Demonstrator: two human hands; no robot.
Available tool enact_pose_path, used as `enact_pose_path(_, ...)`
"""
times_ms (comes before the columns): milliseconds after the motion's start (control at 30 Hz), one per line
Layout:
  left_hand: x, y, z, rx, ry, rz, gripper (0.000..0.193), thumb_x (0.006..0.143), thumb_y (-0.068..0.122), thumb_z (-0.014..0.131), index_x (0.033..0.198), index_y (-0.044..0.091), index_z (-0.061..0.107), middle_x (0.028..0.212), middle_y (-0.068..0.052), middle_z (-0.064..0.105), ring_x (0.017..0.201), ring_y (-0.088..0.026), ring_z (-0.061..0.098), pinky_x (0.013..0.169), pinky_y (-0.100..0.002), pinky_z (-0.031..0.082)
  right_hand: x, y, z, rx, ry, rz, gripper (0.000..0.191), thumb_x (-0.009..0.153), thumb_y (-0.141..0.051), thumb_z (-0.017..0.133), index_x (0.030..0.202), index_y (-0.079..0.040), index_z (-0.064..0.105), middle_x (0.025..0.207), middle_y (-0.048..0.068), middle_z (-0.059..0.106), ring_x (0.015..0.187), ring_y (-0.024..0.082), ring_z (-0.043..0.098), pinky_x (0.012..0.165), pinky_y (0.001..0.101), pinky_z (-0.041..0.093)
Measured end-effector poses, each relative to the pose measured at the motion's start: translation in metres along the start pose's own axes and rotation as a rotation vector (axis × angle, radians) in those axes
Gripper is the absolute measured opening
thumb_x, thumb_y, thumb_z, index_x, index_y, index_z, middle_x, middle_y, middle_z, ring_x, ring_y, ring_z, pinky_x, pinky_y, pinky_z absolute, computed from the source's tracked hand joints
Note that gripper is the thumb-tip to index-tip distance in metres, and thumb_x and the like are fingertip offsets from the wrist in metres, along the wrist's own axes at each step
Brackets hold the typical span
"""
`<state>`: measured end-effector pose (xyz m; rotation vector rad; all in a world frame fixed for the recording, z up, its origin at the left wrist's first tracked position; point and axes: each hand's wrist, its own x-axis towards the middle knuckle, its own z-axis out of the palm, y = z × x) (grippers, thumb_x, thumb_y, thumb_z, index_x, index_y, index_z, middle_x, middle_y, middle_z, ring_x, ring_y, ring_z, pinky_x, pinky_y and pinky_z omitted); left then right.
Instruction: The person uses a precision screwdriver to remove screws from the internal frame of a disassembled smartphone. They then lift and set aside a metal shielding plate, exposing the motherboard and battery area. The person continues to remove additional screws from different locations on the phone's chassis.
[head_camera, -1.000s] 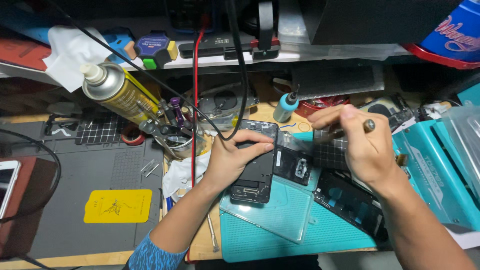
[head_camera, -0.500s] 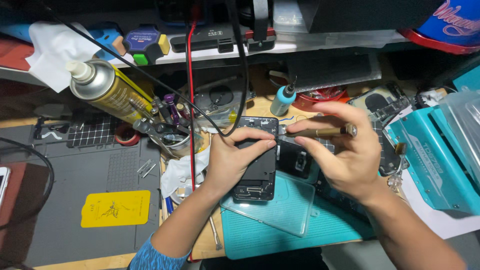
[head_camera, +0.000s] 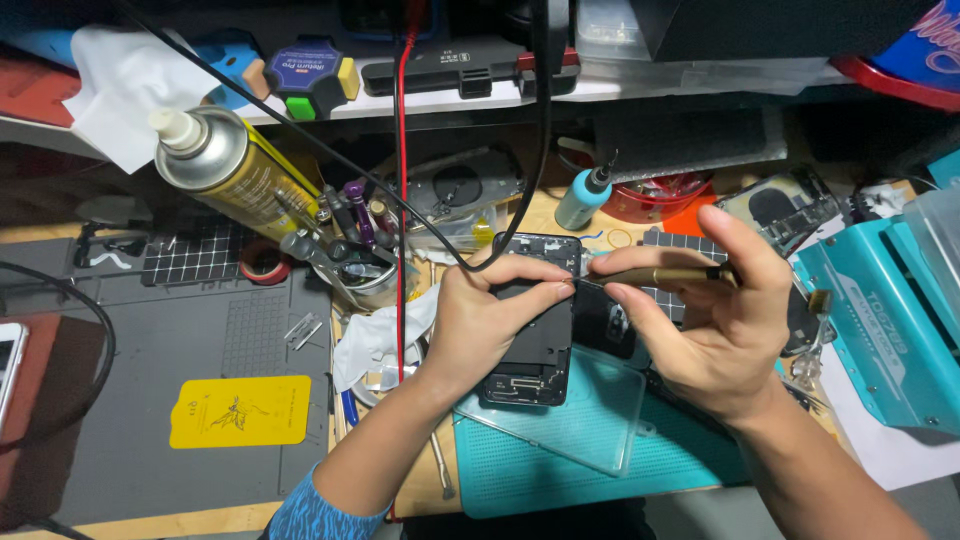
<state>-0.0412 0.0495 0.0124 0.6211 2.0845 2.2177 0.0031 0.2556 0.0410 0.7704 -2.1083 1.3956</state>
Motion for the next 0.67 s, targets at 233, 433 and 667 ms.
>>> enact_pose_path(233,0.0010,-0.0041,-0.0001,-0.017,0.011,-0.009,0.009,0.088,0.006,0.078,0.096,0.001,0.078,0.092,-0.005,0.079,0.086,-0.010,0.073,0.080,-0.024,0.058,0.0014,0.0005,0.0022,0.015,-0.011,-0.002,0.080,0.094,0.018,0.067,0.155,-0.009,0.023,0.124,0.025,0.062,0.111,0.032,0.073,0.095,0.0401,0.061)
enact_pose_path(433,0.0003,-0.0043,-0.0014,-0.009,0.025,0.007,0.009,0.088,0.006,0.079,0.095,0.001,0.078,0.093,-0.005,0.078,0.088,-0.011,0.073,0.081,-0.025,0.057,0.0020,0.0017,0.0033,0.021,-0.015,-0.017,0.080,0.093,0.018,0.068,0.155,-0.009,0.025,0.122,0.024,0.064,0.110,0.031,0.074,0.096,0.0392,0.066)
enact_pose_path(667,-0.0015,-0.0013,-0.0018,0.076,0.065,0.038,0.010,0.086,0.008,0.080,0.095,0.003,0.079,0.094,-0.006,0.079,0.088,-0.012,0.074,0.081,-0.026,0.057,-0.0016,0.0044,0.0083,0.003,0.002,-0.016,0.081,0.092,0.017,0.070,0.154,-0.010,0.027,0.121,0.021,0.065,0.108,0.029,0.074,0.094,0.0383,0.066)
